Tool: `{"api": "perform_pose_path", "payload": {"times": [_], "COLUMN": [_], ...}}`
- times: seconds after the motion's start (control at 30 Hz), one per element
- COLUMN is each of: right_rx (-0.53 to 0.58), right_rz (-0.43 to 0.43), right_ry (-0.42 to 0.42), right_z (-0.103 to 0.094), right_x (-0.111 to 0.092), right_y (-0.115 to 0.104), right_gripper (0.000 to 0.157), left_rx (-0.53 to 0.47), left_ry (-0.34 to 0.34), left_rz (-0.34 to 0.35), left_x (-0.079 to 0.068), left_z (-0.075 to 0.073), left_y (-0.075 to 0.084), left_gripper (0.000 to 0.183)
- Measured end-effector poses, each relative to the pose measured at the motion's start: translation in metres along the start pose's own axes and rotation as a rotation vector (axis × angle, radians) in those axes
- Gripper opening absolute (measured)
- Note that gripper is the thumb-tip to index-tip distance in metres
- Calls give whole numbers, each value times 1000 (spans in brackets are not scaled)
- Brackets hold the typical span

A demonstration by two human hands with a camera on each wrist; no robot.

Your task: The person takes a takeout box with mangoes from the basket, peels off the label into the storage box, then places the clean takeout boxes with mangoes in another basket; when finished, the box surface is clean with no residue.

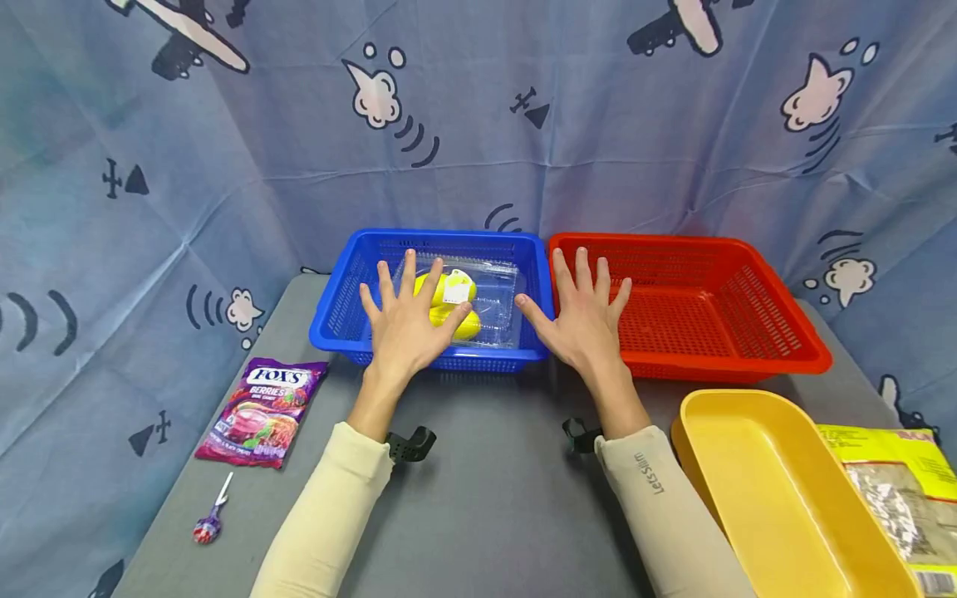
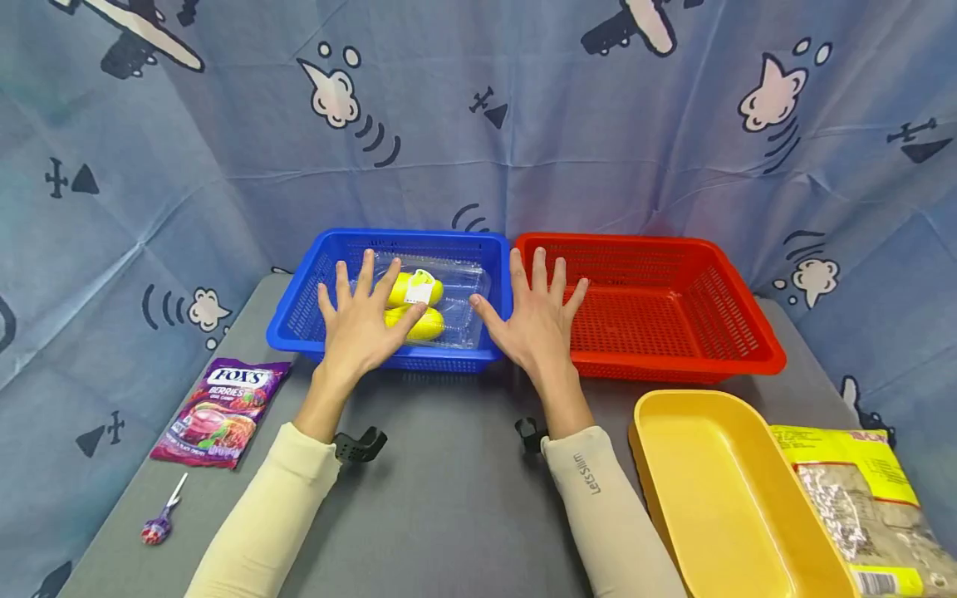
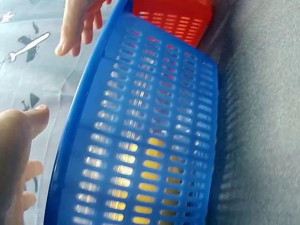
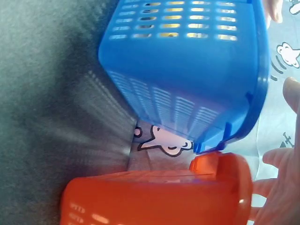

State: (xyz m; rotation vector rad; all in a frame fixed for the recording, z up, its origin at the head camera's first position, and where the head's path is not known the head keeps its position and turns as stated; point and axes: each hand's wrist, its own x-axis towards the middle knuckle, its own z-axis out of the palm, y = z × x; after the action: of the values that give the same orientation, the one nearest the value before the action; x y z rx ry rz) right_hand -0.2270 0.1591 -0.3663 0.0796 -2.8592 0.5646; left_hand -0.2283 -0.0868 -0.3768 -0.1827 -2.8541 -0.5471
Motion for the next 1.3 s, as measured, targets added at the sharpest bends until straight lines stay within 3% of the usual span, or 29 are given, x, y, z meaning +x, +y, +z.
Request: {"api": "perform_pose_path", "payload": {"times": [0.17, 0.33, 0.47, 0.63, 0.93, 1.1, 1.3], "right_rx": [63, 130, 128, 73, -82, -162, -157], "right_rz": [-50, -140, -205, -234, -263, -269, -256], "right_ry": [-13, -101, -195, -251, -306, -348, -376], "right_z": [-3, -6, -4, -2, 1, 6, 13], "right_x": [3, 7, 11, 19, 30, 33, 40], "right_y": [-3, -8, -13, -16, -14, -14, -15], "right_gripper": [89, 77, 66, 59, 68, 76, 79], "left_rx": [-57, -114, -141, -127, -177, -226, -313], "left_ry": [41, 88, 106, 91, 29, 17, 39], "left_rz": [-4, -14, -29, -63, -100, -89, -86], "left_x": [-2, -4, -4, -4, -9, -9, -13], "left_z": [-6, -12, -17, -24, -26, -23, -20], "left_y": [-13, -34, -56, -84, -122, -134, -143], "left_gripper": [76, 70, 66, 64, 63, 63, 65]}}
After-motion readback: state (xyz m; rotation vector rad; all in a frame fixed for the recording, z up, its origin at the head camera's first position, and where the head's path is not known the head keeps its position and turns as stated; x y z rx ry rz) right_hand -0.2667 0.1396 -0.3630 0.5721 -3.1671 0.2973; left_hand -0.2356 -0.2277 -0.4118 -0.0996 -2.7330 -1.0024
